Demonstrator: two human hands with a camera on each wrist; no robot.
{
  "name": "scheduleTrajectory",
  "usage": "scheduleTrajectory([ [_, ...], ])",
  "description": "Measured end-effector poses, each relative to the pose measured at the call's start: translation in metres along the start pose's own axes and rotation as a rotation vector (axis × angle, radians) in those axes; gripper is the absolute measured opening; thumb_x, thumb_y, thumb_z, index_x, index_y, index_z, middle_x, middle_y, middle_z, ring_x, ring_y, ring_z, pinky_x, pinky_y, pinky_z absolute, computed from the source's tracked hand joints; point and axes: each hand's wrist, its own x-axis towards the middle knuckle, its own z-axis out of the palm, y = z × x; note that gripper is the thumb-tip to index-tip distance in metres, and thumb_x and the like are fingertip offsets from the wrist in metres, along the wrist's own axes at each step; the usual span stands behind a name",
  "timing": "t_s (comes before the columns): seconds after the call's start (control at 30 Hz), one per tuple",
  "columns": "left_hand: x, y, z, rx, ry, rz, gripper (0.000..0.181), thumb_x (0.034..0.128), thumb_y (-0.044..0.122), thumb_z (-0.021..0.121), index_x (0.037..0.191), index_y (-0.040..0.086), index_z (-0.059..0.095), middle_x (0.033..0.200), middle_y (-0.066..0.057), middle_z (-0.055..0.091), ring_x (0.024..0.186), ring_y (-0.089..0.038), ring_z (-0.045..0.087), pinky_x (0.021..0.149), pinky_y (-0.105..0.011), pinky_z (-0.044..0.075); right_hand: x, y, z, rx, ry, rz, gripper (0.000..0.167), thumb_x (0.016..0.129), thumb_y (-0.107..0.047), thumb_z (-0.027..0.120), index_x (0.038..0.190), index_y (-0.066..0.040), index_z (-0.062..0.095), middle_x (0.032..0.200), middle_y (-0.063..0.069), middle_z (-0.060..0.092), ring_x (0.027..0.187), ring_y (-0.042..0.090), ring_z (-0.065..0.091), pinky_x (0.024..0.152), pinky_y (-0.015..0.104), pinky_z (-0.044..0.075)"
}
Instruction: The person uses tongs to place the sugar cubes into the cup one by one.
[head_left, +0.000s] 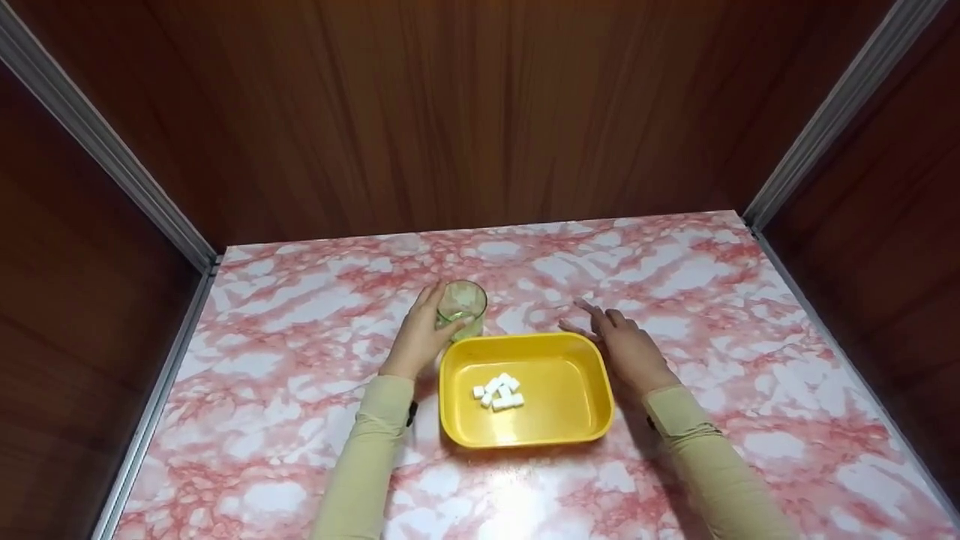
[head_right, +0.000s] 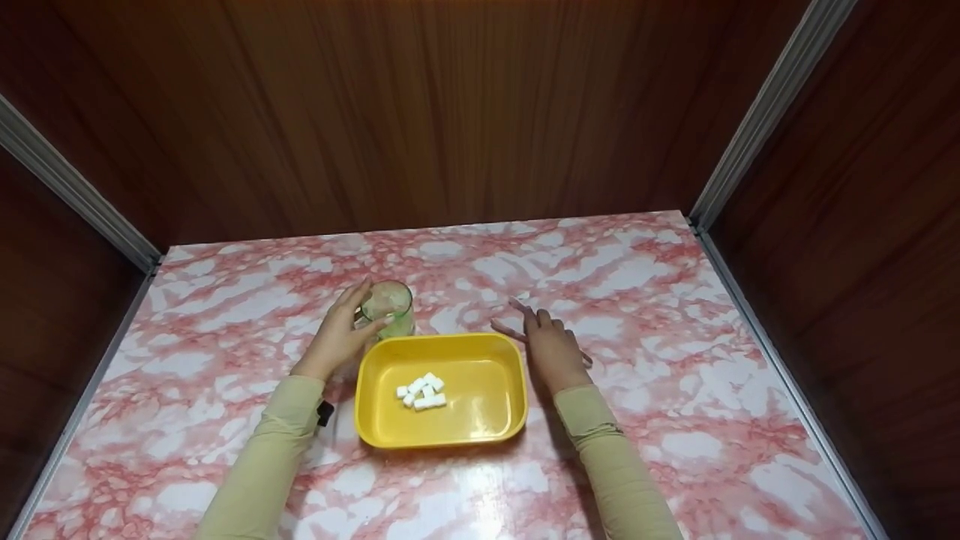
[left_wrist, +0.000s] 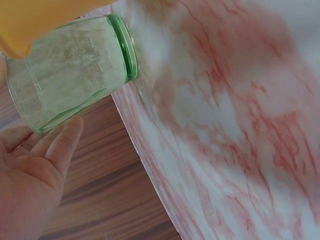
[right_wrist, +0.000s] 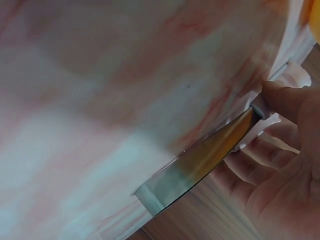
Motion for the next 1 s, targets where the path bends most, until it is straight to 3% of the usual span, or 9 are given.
scheduleTrajectory([
  [0.17, 0.0010, 0.0004, -0.0015, -0.005, -0.013, -0.017, 0.082, 0.0880, 0.043, 0.067, 0.152, 0.014, 0.026, 0.154, -0.008, 0.026, 0.138, -0.026, 0.029, 0.113, -0.041, 0.028, 0.0020, -0.0018, -0.0015, 0.001, -0.048, 0.013, 0.068, 0.095, -0.005, 0.059, 0.151, -0.027, 0.028, 0.107, 0.012, 0.053, 0.083, 0.034, 0.056, 0.072, 0.053, 0.053],
  [0.4, 0.0014, 0.0006, -0.0017, -0.021, -0.016, -0.051, 0.082, 0.0870, 0.041, 0.069, 0.152, 0.016, 0.027, 0.155, -0.010, 0.024, 0.139, -0.027, 0.027, 0.113, -0.043, 0.027, 0.0041, -0.0043, -0.0011, -0.053, -0.076, 0.032, 0.067, 0.093, 0.003, 0.056, 0.150, -0.021, 0.030, 0.110, 0.019, 0.053, 0.084, 0.040, 0.056, 0.071, 0.056, 0.053],
  [0.73, 0.0007, -0.0002, -0.0008, -0.017, -0.003, -0.015, 0.082, 0.0867, 0.043, 0.069, 0.152, 0.016, 0.028, 0.153, -0.009, 0.029, 0.137, -0.026, 0.030, 0.112, -0.042, 0.030, 0.0026, -0.0054, -0.0048, -0.056, -0.064, 0.025, 0.069, 0.091, 0.002, 0.059, 0.149, -0.024, 0.032, 0.105, 0.017, 0.054, 0.084, 0.039, 0.055, 0.070, 0.055, 0.052],
  [1.0, 0.0002, -0.0006, -0.0010, -0.010, -0.003, -0.001, 0.083, 0.0870, 0.045, 0.067, 0.152, 0.014, 0.026, 0.153, -0.010, 0.028, 0.137, -0.027, 0.030, 0.112, -0.042, 0.030, 0.0016, -0.0015, -0.0065, -0.098, -0.028, 0.050, 0.045, 0.086, -0.003, 0.068, 0.127, 0.006, 0.052, 0.107, 0.022, 0.054, 0.087, 0.043, 0.053, 0.064, 0.058, 0.051],
])
